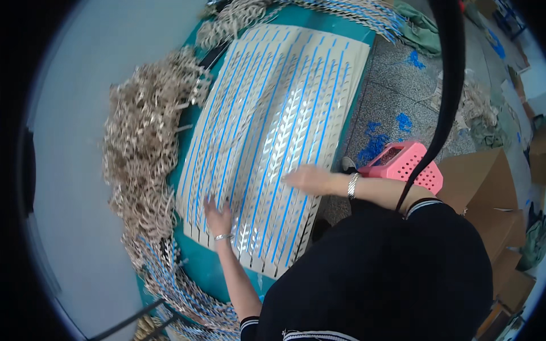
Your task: The person peels leaf-patterned decorative strips from backing sheets by hand and separates the cut materials on the table.
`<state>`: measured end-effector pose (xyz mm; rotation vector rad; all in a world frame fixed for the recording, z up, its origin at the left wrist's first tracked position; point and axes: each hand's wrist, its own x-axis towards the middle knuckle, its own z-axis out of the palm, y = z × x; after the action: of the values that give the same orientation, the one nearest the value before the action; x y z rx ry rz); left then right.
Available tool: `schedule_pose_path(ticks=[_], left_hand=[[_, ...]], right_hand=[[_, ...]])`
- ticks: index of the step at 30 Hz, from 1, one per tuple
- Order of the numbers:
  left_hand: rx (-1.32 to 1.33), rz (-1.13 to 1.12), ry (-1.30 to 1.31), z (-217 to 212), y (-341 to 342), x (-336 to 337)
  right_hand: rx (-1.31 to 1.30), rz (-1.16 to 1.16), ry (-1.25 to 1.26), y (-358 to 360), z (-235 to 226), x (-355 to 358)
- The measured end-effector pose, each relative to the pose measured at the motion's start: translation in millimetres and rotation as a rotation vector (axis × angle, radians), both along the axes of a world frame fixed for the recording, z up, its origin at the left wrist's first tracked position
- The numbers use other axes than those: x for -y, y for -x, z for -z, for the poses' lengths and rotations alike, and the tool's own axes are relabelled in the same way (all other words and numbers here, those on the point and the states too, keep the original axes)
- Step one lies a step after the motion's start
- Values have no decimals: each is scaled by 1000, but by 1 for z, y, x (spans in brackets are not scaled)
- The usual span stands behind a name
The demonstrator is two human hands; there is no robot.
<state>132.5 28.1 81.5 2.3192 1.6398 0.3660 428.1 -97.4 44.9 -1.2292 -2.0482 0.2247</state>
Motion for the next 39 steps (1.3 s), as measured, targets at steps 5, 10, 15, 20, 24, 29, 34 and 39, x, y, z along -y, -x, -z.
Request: schedule_pose_path(ticks=[5,10,15,20,24,29,34,39], left_hand=[[12,299,-28,22,-132,-31],[-133,350,-90,41,-199,-65],[-65,281,-39,56,-218,-93],[-149,204,-63,62,-230,-87],[-225,163,-185,67,-230,-87],[-180,173,-165,69,-232,-94],[-214,195,-111,62,-265,-108],[-260,212,-71,54,-315,-113]], right_hand=[[94,671,209,-186,7,-48],[220,788,-133,-312,23,-106],[183,923,176,-346,25,-126],[39,973,508,-392,26,-140],[88,832,607,-399,24,-136],[-66,727,661,-409,19,-135],[-145,691,656,-439,17,-114],[-326,655,752,-473,15,-89]])
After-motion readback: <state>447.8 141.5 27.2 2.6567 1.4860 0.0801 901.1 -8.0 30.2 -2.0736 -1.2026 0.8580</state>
